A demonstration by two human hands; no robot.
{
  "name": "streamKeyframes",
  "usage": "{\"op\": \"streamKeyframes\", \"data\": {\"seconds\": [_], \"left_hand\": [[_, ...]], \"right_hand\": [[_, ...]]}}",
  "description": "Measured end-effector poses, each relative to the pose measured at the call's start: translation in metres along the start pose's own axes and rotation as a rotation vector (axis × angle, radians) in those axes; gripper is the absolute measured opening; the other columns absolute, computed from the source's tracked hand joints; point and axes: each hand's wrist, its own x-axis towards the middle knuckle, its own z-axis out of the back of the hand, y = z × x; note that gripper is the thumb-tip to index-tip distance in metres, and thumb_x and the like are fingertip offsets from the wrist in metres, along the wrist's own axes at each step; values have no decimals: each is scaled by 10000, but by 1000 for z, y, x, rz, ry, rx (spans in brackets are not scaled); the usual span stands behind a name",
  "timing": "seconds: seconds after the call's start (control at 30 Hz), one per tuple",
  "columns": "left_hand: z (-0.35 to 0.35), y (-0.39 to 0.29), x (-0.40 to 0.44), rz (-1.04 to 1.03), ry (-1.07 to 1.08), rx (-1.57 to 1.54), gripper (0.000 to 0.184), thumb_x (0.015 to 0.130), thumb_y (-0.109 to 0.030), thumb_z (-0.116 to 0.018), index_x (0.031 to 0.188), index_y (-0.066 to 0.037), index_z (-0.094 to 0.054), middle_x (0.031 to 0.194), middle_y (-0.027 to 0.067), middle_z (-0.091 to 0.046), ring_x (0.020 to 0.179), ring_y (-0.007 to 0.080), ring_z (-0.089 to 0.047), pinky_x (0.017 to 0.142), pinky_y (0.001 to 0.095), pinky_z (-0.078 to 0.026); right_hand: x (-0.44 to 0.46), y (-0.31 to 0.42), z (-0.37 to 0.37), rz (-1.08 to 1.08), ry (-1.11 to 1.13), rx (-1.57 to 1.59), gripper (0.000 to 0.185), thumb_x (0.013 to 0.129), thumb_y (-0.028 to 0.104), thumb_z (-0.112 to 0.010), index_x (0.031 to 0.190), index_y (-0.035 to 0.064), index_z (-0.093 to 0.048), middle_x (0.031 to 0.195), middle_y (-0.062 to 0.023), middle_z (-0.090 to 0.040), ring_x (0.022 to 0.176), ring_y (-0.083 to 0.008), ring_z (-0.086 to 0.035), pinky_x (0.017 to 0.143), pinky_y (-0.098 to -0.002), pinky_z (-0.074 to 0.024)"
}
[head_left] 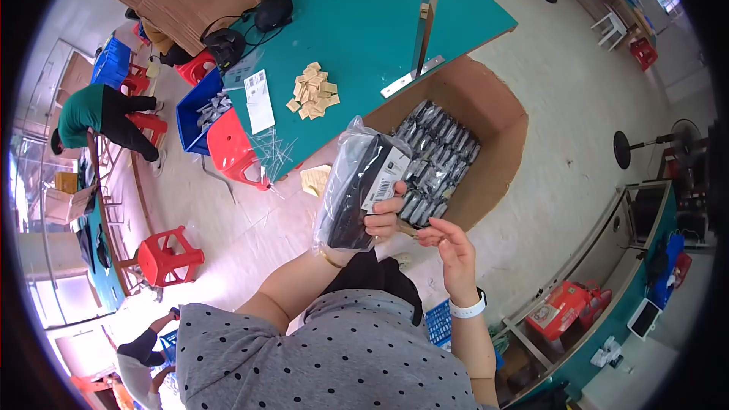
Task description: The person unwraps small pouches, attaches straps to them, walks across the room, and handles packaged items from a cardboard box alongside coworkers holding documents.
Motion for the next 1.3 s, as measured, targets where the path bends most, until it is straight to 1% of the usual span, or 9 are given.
{"op": "streamKeyframes", "data": {"seconds": [0.1, 0.17, 0.2, 0.47, 0.53, 0.7, 1.03, 1.17, 1.3], "left_hand": [[-18, 4, -3, -110, -209, 94, 469, 928, -363, -488, 1216, 0, -415, 747, 55, -474, 575, 146, -501, 504, 285, -395], [3, -10, -8, -284, -310, 432, 596, 933, -537, -412, 1291, -62, -459, 1152, 110, -588, 877, 235, -617, 791, 374, -515], [16, -20, -11, -454, -663, 616, 605, 932, -576, -384, 1289, -100, -489, 1234, 107, -577, 1034, 247, -604, 935, 412, -480], [0, -50, -25, -592, -566, 584, 593, 941, -567, -382, 1300, -106, -481, 1209, 88, -589, 1100, 237, -582, 968, 426, -461], [-4, -52, -33, -754, -719, 705, 536, 948, -497, -447, 1286, -82, -479, 1221, 78, -584, 1082, 221, -589, 968, 409, -458], [0, -65, -79, -967, -714, 815, 373, 933, -222, -553, 1263, -64, -476, 1195, 80, -587, 1083, 210, -583, 950, 406, -479], [3, -32, -162, -1186, -876, 897, 464, 908, -188, -603, 1306, -54, -406, 1209, 70, -562, 1089, 202, -571, 934, 392, -481], [4, -4, -157, -1069, -862, 1069, 429, 907, -167, -601, 1278, -44, -427, 1194, 61, -564, 1091, 167, -548, 935, 359, -465], [25, 21, -145, -987, -816, 998, 470, 977, -356, -471, 1321, -41, -413, 1256, 83, -530, 1154, 171, -515, 977, 348, -433]], "right_hand": [[-6, -7, 1, -14, -16, -29, 390, 953, 226, -530, 1250, -23, -487, 1081, -130, -630, 979, -179, -582, 914, -326, -446], [-11, -12, 1, -7, -88, -77, 425, 959, 286, -508, 1232, -40, -498, 1038, -141, -648, 910, -184, -607, 856, -324, -469], [-15, -13, 3, -2, -78, -84, 425, 959, 286, -508, 1232, -40, -498, 1038, -141, -648, 910, -184, -607, 856, -324, -469], [-29, -24, 10, -82, -156, -139, 329, 966, 200, -477, 1204, -23, -523, 1005, -119, -654, 859, -153, -604, 822, -293, -479], [-27, -26, 9, -97, -114, -163, 321, 969, 196, -473, 1201, -19, -526, 1004, -115, -654, 850, -146, -602, 817, -289, -479], [-21, -39, 3, -186, -25, -222, 300, 974, 187, -468, 1198, -4, -531, 995, -102, -652, 846, -142, -604, 806, -287, -481], [-9, -52, -31, -237, 191, -280, 317, 949, 174, -522, 1216, 3, -533, 1029, -81, -642, 860, -130, -595, 816, -284, -482], [14, -40, -82, 529, 500, -1133, 468, 858, 174, -604, 1268, -18, -485, 1286, -168, -510, 1201, -336, -475, 1009, -455, -375], [44, -61, -119, 681, 641, -1351, 476, 866, 208, -580, 1288, 10, -482, 1396, -169, -409, 1293, -370, -363, 1058, -523, -283]]}}
